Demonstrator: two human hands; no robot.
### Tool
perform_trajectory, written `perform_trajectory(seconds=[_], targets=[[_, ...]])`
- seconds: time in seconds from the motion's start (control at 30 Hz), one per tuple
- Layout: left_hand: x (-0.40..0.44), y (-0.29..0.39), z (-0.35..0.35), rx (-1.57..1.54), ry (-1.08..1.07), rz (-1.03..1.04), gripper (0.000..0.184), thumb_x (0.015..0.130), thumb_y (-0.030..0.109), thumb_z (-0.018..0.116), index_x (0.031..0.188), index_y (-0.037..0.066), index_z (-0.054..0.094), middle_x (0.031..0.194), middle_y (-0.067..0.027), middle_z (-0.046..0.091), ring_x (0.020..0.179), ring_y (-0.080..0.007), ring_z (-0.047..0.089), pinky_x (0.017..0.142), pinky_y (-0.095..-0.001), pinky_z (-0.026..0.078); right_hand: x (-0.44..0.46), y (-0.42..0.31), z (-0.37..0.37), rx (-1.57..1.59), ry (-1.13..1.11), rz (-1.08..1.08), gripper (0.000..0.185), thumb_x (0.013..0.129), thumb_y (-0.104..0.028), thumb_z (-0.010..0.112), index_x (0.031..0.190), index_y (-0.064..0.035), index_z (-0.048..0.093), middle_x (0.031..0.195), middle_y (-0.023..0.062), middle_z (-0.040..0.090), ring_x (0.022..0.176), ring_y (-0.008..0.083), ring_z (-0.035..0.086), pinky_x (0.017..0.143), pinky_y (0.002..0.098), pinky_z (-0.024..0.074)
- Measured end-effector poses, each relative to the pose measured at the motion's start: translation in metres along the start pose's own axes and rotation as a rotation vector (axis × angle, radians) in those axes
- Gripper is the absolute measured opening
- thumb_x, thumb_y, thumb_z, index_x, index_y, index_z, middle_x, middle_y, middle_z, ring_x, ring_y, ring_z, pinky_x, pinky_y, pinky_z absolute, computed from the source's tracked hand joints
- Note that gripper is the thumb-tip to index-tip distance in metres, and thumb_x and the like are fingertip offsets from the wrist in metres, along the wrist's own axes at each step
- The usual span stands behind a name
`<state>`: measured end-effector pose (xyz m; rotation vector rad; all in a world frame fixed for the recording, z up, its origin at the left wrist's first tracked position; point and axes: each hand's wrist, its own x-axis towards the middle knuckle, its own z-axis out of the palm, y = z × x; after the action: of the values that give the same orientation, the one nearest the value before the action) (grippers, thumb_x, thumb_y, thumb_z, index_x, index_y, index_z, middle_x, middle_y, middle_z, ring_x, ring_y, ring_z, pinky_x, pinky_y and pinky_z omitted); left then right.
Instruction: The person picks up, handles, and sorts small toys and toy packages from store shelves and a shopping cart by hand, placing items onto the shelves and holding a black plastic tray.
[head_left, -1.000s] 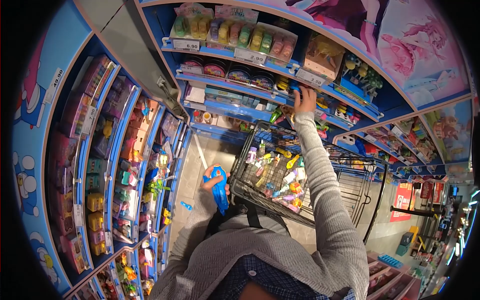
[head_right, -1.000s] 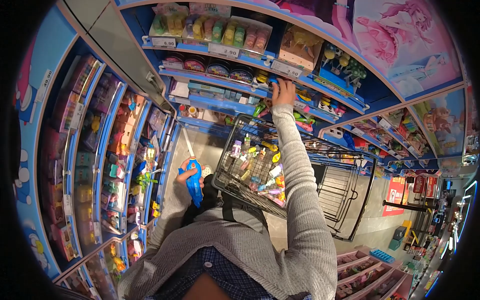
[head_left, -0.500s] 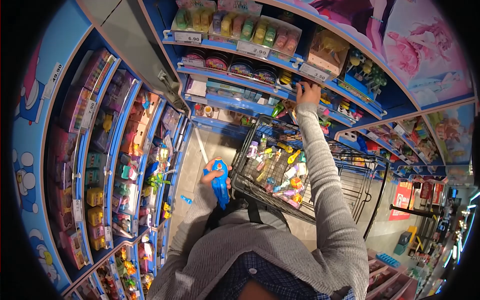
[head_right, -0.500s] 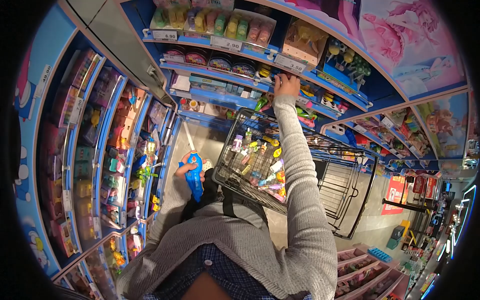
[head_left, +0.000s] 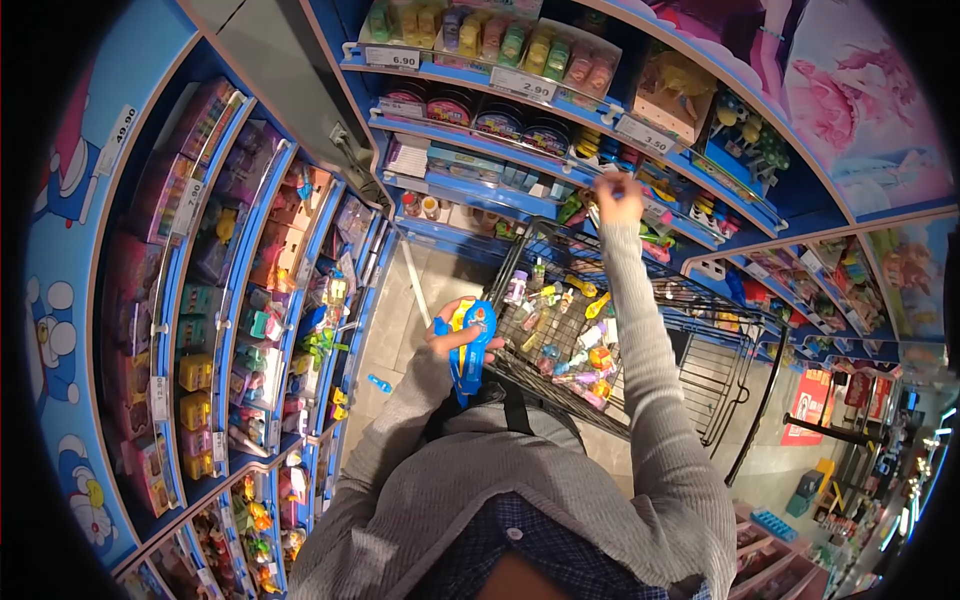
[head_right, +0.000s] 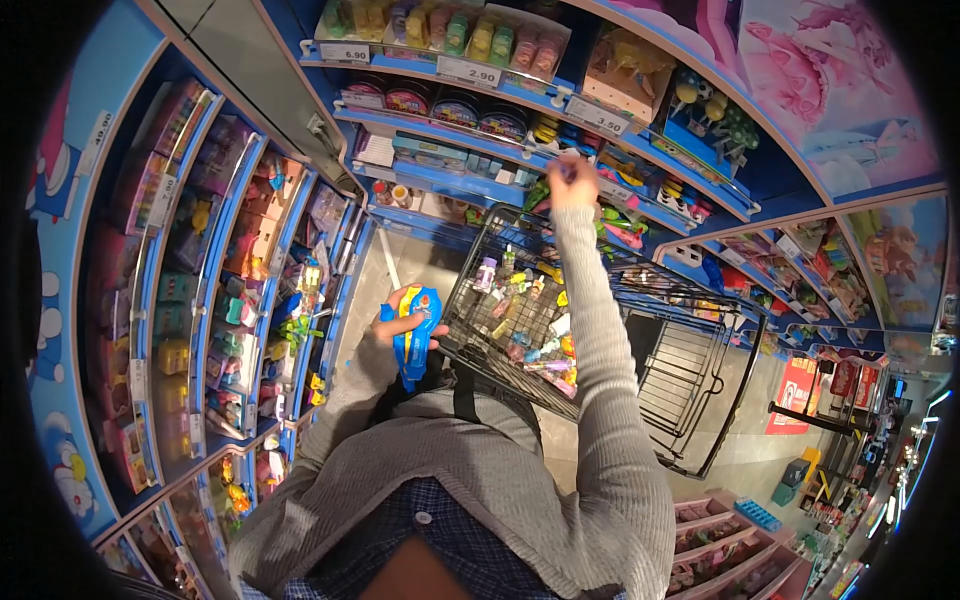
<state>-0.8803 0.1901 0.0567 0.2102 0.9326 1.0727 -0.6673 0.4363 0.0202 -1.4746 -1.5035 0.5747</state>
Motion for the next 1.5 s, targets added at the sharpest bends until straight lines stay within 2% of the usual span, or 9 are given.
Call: perform_trajectory(seconds=[0.1, 0.23, 0.27, 0.47, 0.6, 0.73, 0.93, 1.27, 1.5], targets=[[0.006, -0.004, 0.005, 0.064, -0.057, 0.011, 0.053, 0.078, 0.012, 0.054, 0.124, 0.007, 0.027, 0.104, -0.0167, 0.048, 0.086, -0.0303, 0.058, 0.065, -0.0341, 0.052, -0.067, -0.02, -0.011, 0.463, -0.438, 0.214, 0.014, 0.074, -0.014, 0.061, 0.085, -0.0045, 0.057, 0.069, -0.0011, 0.056, 0.064, 0.0068, 0.05, 0.058, 0.0207, 0.0404], [0.013, -0.015, 0.024, 0.055, -0.095, 0.014, 0.049, 0.077, 0.011, 0.056, 0.119, 0.005, 0.031, 0.1, -0.0147, 0.051, 0.079, -0.0276, 0.06, 0.058, -0.0297, 0.052, -0.143, -0.05, -0.039, 0.687, -0.85, 0.547, 0.021, 0.078, -0.012, 0.058, 0.097, -0.0037, 0.054, 0.077, -0.0009, 0.056, 0.068, 0.0059, 0.051, 0.062, 0.0204, 0.0413], [0.016, -0.018, 0.029, 0.06, -0.092, 0.003, 0.049, 0.077, 0.011, 0.056, 0.119, 0.005, 0.031, 0.1, -0.0147, 0.051, 0.079, -0.0276, 0.06, 0.058, -0.0297, 0.052, -0.156, -0.052, -0.046, 0.667, -0.905, 0.491, 0.023, 0.078, -0.012, 0.058, 0.098, -0.0013, 0.052, 0.082, 0.0009, 0.057, 0.072, 0.0077, 0.053, 0.065, 0.0208, 0.0425], [0.02, -0.042, 0.059, 0.145, -0.051, -0.067, 0.048, 0.078, 0.011, 0.055, 0.118, 0.003, 0.031, 0.096, -0.0163, 0.054, 0.077, -0.0294, 0.061, 0.055, -0.0299, 0.052, -0.172, -0.021, -0.094, 0.845, -0.675, 0.693, 0.021, 0.077, -0.005, 0.057, 0.097, -0.0018, 0.051, 0.086, 0.0045, 0.059, 0.073, 0.0088, 0.056, 0.059, 0.02, 0.0441], [0.023, -0.037, 0.05, 0.145, -0.014, 0.023, 0.043, 0.078, 0.018, 0.055, 0.115, 0.005, 0.036, 0.095, -0.0141, 0.054, 0.071, -0.0242, 0.06, 0.05, -0.0281, 0.049, -0.166, 0.014, -0.127, 0.985, -0.379, 0.634, 0.018, 0.079, -0.004, 0.054, 0.097, -0.0028, 0.051, 0.082, 0.0052, 0.059, 0.066, 0.0115, 0.057, 0.057, 0.022, 0.045], [0.014, -0.034, 0.023, 0.049, 0.196, 0.161, 0.028, 0.073, 0.013, 0.059, 0.097, 0.007, 0.045, 0.087, -0.0102, 0.055, 0.059, -0.0199, 0.056, 0.046, -0.0277, 0.045, -0.166, 0.042, -0.151, 1.031, -0.271, 0.635, 0.018, 0.082, -0.009, 0.053, 0.098, -0.0041, 0.049, 0.084, 0.0061, 0.059, 0.066, 0.0149, 0.058, 0.057, 0.0239, 0.0472], [0.01, -0.038, -0.022, -0.066, 0.23, 0.167, 0.025, 0.074, 0.011, 0.059, 0.095, 0.008, 0.045, 0.084, -0.0095, 0.054, 0.059, -0.0187, 0.055, 0.046, -0.0289, 0.045, -0.171, 0.065, -0.152, 0.925, -0.221, 0.712, 0.02, 0.082, -0.012, 0.053, 0.1, -0.0043, 0.047, 0.085, 0.0063, 0.058, 0.066, 0.015, 0.058, 0.055, 0.0234, 0.0477], [0.018, -0.026, -0.002, -0.057, 0.175, 0.005, 0.034, 0.07, 0.015, 0.06, 0.1, 0.007, 0.043, 0.086, -0.0097, 0.055, 0.059, -0.0189, 0.054, 0.046, -0.0296, 0.044, -0.125, 0.046, -0.111, 0.755, -0.159, 0.472, 0.026, 0.077, -0.006, 0.058, 0.1, -0.0029, 0.047, 0.078, 0.0032, 0.057, 0.062, 0.0089, 0.053, 0.055, 0.0196, 0.0435], [0.007, -0.027, -0.01, -0.078, 0.159, 0.075, 0.034, 0.07, 0.012, 0.057, 0.1, 0.007, 0.042, 0.088, -0.0115, 0.054, 0.06, -0.0202, 0.053, 0.046, -0.0292, 0.043, -0.052, 0.042, -0.066, 0.473, 0.068, 0.068, 0.022, 0.076, -0.005, 0.058, 0.096, -0.0014, 0.051, 0.075, 0.0007, 0.055, 0.066, 0.0058, 0.051, 0.062, 0.0191, 0.0422]])
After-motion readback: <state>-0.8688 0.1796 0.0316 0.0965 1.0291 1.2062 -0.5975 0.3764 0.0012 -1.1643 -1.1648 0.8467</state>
